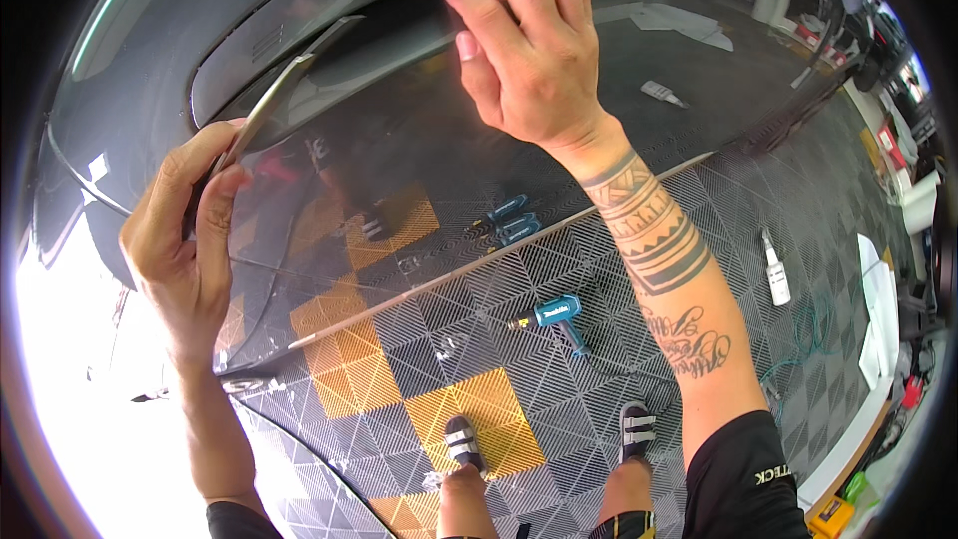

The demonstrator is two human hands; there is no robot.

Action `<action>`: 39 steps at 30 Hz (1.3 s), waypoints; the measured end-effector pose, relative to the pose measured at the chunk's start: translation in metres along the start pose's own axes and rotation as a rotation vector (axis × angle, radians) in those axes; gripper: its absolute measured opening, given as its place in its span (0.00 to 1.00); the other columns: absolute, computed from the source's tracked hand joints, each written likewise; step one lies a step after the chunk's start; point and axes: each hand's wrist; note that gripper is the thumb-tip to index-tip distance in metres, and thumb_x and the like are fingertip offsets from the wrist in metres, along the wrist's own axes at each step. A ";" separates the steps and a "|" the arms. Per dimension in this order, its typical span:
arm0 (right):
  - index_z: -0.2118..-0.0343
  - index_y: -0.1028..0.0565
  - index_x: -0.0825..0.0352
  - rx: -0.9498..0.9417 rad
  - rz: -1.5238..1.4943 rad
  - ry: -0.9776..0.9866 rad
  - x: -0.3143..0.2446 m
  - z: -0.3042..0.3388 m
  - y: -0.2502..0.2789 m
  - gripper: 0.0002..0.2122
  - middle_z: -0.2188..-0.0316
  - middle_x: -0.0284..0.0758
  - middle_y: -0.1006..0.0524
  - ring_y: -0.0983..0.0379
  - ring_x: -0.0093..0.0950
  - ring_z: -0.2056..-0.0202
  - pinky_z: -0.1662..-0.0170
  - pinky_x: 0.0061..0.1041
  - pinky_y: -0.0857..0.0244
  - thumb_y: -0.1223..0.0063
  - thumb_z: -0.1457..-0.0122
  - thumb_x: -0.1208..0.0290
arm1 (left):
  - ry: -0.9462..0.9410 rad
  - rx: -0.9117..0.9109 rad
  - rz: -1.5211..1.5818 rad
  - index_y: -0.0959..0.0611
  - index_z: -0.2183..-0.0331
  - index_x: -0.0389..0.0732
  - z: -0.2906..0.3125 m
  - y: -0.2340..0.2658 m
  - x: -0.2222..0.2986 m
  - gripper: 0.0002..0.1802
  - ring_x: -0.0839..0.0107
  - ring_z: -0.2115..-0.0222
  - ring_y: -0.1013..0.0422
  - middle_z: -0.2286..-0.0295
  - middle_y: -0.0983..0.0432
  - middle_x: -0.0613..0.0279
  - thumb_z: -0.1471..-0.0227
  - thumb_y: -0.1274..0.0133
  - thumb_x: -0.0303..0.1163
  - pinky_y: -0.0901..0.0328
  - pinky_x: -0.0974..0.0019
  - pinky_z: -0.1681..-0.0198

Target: The person applies a protective film to a car door handle using a squeegee and a heat gun. They wipe the surface with a cloth, use a squeegee to smooth the film, and apply heat to conform the material to the handle's contours.

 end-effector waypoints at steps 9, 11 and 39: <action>0.63 0.23 0.64 0.010 -0.084 0.001 -0.012 0.006 -0.006 0.12 0.66 0.30 0.29 0.33 0.29 0.62 0.53 0.31 0.39 0.49 0.50 0.67 | 0.288 -0.082 0.250 0.20 0.62 0.35 0.032 -0.021 0.025 0.10 0.79 0.79 0.35 0.77 0.26 0.62 0.39 0.53 0.30 0.41 0.75 0.75; 0.64 0.23 0.65 0.006 -0.103 0.023 -0.017 0.010 -0.008 0.12 0.66 0.29 0.29 0.33 0.28 0.63 0.54 0.30 0.38 0.48 0.51 0.67 | 0.228 -0.108 0.057 0.21 0.65 0.35 0.032 -0.011 0.017 0.07 0.79 0.77 0.29 0.78 0.24 0.61 0.40 0.51 0.28 0.37 0.75 0.74; 0.63 0.23 0.61 -0.081 -0.048 0.145 -0.017 0.012 0.005 0.10 0.62 0.28 0.25 0.31 0.27 0.64 0.57 0.26 0.39 0.47 0.48 0.66 | -0.187 0.140 -0.348 0.15 0.59 0.42 0.020 -0.014 -0.012 0.17 0.71 0.64 0.24 0.65 0.22 0.60 0.51 0.44 0.15 0.27 0.70 0.61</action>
Point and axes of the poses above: each hand's wrist, its own z-axis away from the middle knuckle, its own y-axis out of the back of the hand, x = y × z
